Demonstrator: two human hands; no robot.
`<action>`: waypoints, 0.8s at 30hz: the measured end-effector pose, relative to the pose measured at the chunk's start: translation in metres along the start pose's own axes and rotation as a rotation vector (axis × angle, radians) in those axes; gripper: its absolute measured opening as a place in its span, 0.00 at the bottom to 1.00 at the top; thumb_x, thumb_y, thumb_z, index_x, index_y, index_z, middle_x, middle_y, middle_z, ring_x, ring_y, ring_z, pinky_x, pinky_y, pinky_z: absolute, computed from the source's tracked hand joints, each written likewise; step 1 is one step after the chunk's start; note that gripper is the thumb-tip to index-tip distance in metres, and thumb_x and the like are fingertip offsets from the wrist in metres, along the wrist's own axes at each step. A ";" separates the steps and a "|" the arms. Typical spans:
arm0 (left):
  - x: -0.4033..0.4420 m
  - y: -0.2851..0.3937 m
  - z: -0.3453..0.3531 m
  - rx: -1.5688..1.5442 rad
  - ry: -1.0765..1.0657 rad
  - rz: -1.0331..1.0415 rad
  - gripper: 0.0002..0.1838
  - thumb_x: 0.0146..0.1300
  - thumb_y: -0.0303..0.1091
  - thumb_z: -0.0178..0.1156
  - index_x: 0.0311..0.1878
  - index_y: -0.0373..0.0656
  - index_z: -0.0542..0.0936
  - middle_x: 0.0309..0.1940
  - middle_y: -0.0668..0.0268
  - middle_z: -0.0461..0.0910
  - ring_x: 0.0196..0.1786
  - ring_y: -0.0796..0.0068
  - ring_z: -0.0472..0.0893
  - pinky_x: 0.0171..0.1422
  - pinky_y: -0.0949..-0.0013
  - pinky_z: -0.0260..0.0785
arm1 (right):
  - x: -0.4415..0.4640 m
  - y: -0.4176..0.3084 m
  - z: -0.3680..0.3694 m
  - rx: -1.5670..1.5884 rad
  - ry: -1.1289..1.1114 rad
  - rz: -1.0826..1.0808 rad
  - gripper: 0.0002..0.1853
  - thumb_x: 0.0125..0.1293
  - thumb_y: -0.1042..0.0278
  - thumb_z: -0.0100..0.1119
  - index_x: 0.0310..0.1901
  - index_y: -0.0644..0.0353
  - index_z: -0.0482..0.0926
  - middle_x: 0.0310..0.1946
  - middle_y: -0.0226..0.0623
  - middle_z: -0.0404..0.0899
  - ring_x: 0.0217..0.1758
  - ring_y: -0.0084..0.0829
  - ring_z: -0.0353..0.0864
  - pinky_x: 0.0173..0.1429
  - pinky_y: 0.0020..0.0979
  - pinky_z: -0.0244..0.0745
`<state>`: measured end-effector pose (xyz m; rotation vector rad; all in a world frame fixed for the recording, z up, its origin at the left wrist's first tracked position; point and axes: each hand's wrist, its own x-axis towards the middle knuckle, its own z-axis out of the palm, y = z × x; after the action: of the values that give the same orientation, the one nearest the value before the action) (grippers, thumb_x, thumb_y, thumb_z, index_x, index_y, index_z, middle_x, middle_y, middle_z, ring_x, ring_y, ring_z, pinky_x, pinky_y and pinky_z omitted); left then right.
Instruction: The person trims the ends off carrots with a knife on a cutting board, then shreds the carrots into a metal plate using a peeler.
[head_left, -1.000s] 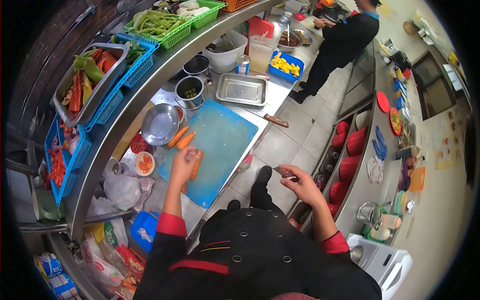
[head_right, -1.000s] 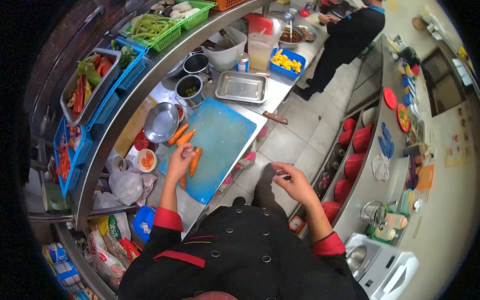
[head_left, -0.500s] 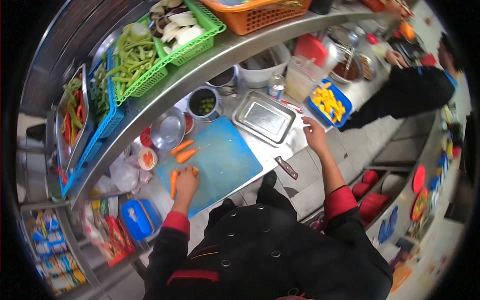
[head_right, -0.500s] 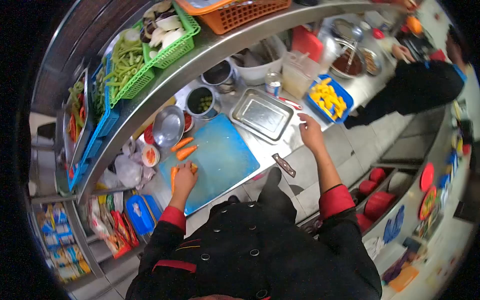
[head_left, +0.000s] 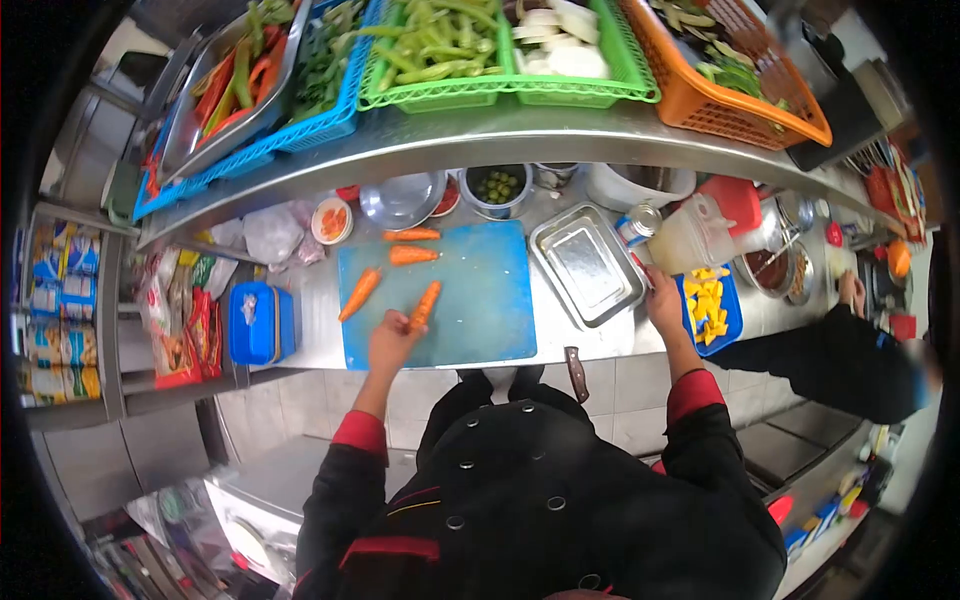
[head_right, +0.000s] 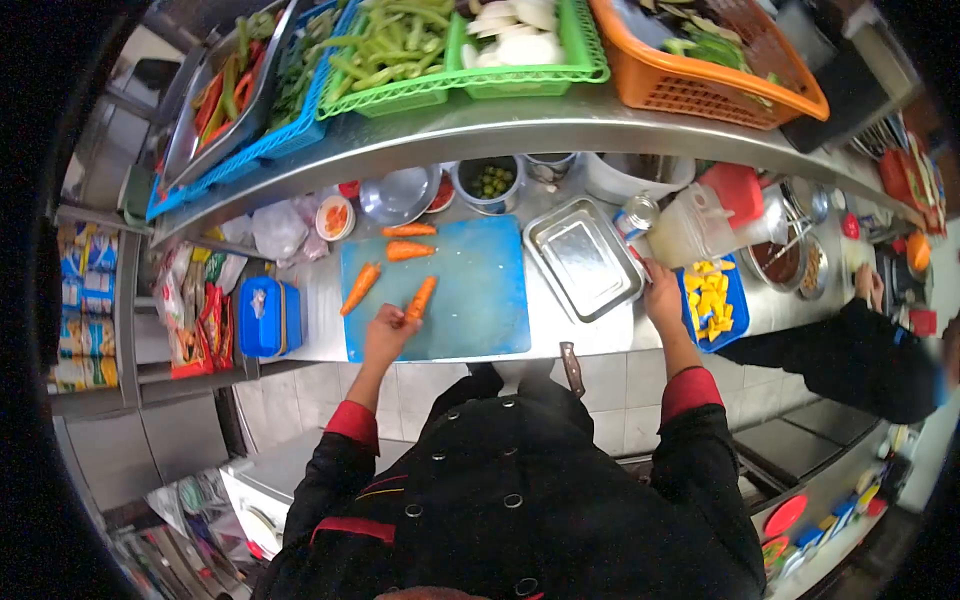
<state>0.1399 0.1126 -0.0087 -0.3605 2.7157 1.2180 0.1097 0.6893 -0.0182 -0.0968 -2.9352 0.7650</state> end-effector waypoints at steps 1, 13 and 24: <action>-0.008 0.005 0.003 0.144 0.018 -0.005 0.22 0.53 0.43 0.77 0.38 0.43 0.74 0.28 0.61 0.82 0.33 0.60 0.83 0.41 0.61 0.76 | 0.001 -0.001 -0.003 -0.035 -0.030 -0.016 0.30 0.58 0.81 0.57 0.64 0.51 0.74 0.53 0.49 0.80 0.56 0.55 0.76 0.61 0.46 0.73; 0.099 0.040 -0.038 -0.035 0.295 0.095 0.31 0.62 0.47 0.68 0.60 0.32 0.76 0.45 0.48 0.84 0.51 0.51 0.84 0.58 0.57 0.74 | -0.055 -0.051 -0.074 -0.286 -0.156 0.250 0.32 0.58 0.76 0.60 0.67 0.56 0.72 0.52 0.54 0.81 0.53 0.59 0.79 0.58 0.51 0.75; 0.297 -0.052 -0.042 0.081 0.253 0.252 0.20 0.64 0.42 0.58 0.51 0.36 0.82 0.29 0.56 0.83 0.32 0.65 0.84 0.40 0.59 0.73 | -0.186 -0.144 -0.065 0.967 -0.110 0.703 0.27 0.62 0.80 0.66 0.62 0.57 0.71 0.38 0.26 0.80 0.40 0.19 0.79 0.39 0.23 0.71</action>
<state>-0.1327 0.0008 -0.0851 -0.1756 3.0962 1.1865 0.2966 0.5785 0.0929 -1.0174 -2.2260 2.1996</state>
